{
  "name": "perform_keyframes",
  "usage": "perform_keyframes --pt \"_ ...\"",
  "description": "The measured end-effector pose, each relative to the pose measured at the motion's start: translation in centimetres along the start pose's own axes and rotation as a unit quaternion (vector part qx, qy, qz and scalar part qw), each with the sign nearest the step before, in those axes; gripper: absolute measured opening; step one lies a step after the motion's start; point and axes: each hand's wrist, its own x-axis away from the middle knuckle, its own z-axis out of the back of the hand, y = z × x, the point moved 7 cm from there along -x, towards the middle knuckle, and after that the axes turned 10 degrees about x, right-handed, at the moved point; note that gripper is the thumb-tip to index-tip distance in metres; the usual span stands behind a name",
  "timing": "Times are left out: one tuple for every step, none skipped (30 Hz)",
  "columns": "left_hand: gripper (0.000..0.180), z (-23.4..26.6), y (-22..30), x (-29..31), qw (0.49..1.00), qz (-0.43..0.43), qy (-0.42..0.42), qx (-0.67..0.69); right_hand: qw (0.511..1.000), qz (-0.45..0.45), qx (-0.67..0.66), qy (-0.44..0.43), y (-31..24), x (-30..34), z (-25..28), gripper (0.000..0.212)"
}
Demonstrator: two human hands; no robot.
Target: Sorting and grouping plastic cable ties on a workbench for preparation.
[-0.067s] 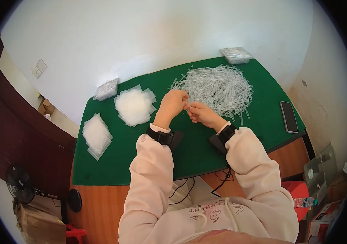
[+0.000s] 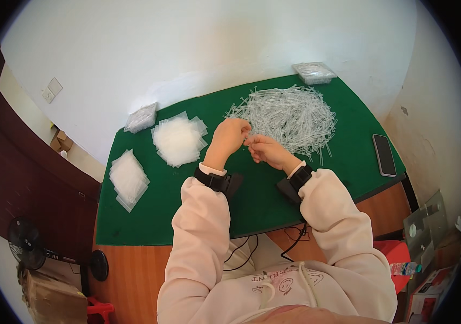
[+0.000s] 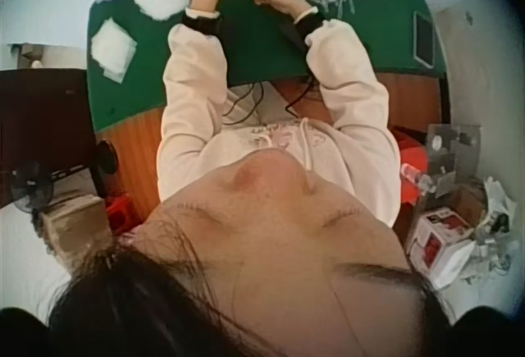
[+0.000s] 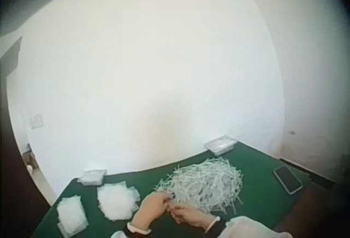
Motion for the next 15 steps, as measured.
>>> perform_keyframes --pt "0.016 0.0 -0.1 0.0 1.000 -0.010 0.007 -0.017 1.000 0.006 -0.011 0.008 0.1 -0.1 0.2 0.011" --pt "0.016 -0.1 -0.4 -0.2 1.000 -0.009 0.007 -0.016 1.000 0.012 -0.021 0.017 0.1 -0.1 0.3 0.011" --pt "0.015 0.0 -0.6 -0.3 0.999 -0.003 0.031 -0.026 0.999 0.017 -0.031 0.026 0.1 -0.1 0.4 0.011" --pt "0.014 0.1 -0.7 -0.3 0.998 0.003 0.055 -0.035 0.999 0.016 -0.031 0.026 0.1 0.0 0.4 0.011" --pt "0.013 0.3 -0.9 -0.4 0.996 0.008 0.079 -0.045 0.999 0.008 -0.008 0.041 0.4 0.0 0.6 0.010" --pt "0.013 0.0 -1.3 -0.4 0.996 0.009 0.079 -0.044 0.998 -0.001 0.016 0.056 0.6 0.0 0.7 0.010" --pt "0.014 -0.6 -3.1 -0.2 0.996 0.033 0.052 -0.071 0.997 -0.007 0.039 0.065 0.6 -0.2 0.4 0.009" --pt "0.015 -1.0 -4.8 0.1 0.993 0.058 0.025 -0.097 0.997 -0.006 0.039 0.060 0.6 -0.4 0.0 0.009" --pt "0.016 -1.7 -5.5 0.1 0.990 0.079 -0.004 -0.119 0.996 0.009 0.071 0.050 0.7 -0.5 0.0 0.010" --pt "0.016 -2.2 -5.7 0.0 0.990 0.079 -0.004 -0.118 0.993 0.024 0.104 0.040 0.7 -0.5 0.0 0.011" --pt "0.016 -2.7 -6.1 0.0 0.988 0.096 -0.004 -0.124 0.989 0.039 0.137 0.029 0.7 -0.6 0.0 0.012" --pt "0.017 -3.0 -6.3 0.1 0.985 0.114 -0.004 -0.131 0.990 0.038 0.136 0.028 0.6 -0.5 -0.1 0.012" --pt "0.018 -3.2 -6.5 0.2 0.982 0.131 -0.004 -0.138 0.990 0.034 0.131 0.043 0.5 -0.4 0.1 0.012" --pt "0.018 -3.3 -6.5 0.2 0.982 0.132 -0.004 -0.138 0.990 0.030 0.126 0.057 0.4 -0.3 0.3 0.012" --pt "0.018 -3.7 -6.6 0.2 0.984 0.132 -0.024 -0.122 0.990 0.026 0.121 0.072 0.3 -0.2 0.5 0.013"
